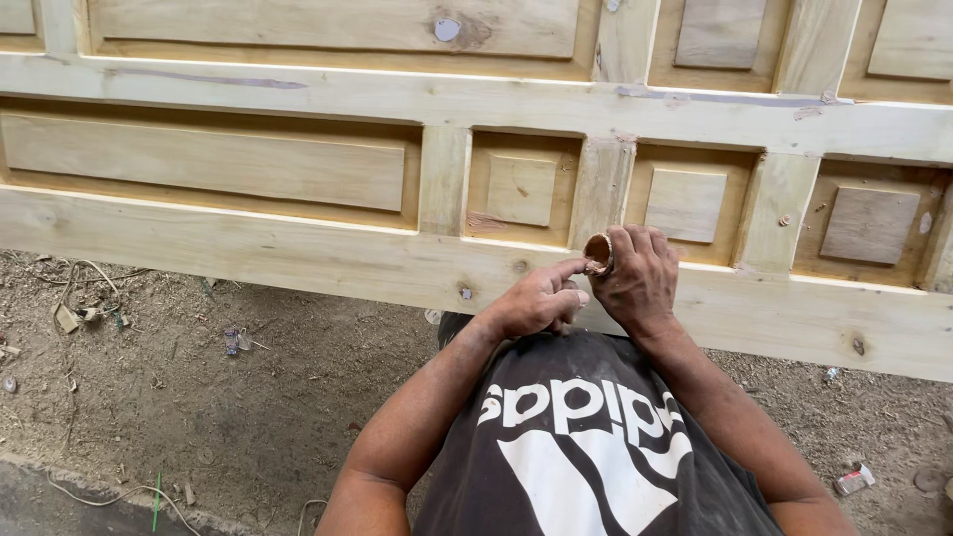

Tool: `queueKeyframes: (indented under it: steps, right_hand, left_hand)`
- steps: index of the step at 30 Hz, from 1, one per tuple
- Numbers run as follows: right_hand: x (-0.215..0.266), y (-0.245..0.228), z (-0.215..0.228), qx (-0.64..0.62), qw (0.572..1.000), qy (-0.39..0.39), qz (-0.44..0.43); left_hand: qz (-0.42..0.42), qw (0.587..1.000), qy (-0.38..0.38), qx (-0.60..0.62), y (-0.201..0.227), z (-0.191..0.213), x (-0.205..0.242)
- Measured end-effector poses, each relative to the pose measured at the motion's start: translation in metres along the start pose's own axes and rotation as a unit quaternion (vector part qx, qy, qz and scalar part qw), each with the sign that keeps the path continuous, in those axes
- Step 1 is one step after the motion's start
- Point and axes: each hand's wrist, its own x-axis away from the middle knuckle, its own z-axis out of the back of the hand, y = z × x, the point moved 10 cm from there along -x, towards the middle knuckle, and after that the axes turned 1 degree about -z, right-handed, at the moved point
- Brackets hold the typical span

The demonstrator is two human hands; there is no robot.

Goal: The person applies wood filler to gaps and joints on a wooden door using a small container and finger. They repeatedly dip into the container and spread the filler across multiple recessed panels and frame edges.

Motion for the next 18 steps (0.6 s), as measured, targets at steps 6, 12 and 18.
queueKeyframes:
  steps: [6,12,18]
  right_hand:
    - [0.005,-0.012,-0.004,0.073,0.997,0.035,0.013]
    - [-0.001,-0.013,-0.034,0.04,0.997,0.023,-0.068]
    - [0.011,-0.032,-0.053,-0.028,0.99,0.044,-0.129]
  left_hand:
    - [-0.027,0.984,-0.056,0.166,-0.004,0.002,0.002]
    - [-0.046,0.991,0.118,0.051,0.014,0.117,0.018]
    - [-0.056,0.896,0.317,-0.304,0.061,0.263,0.023]
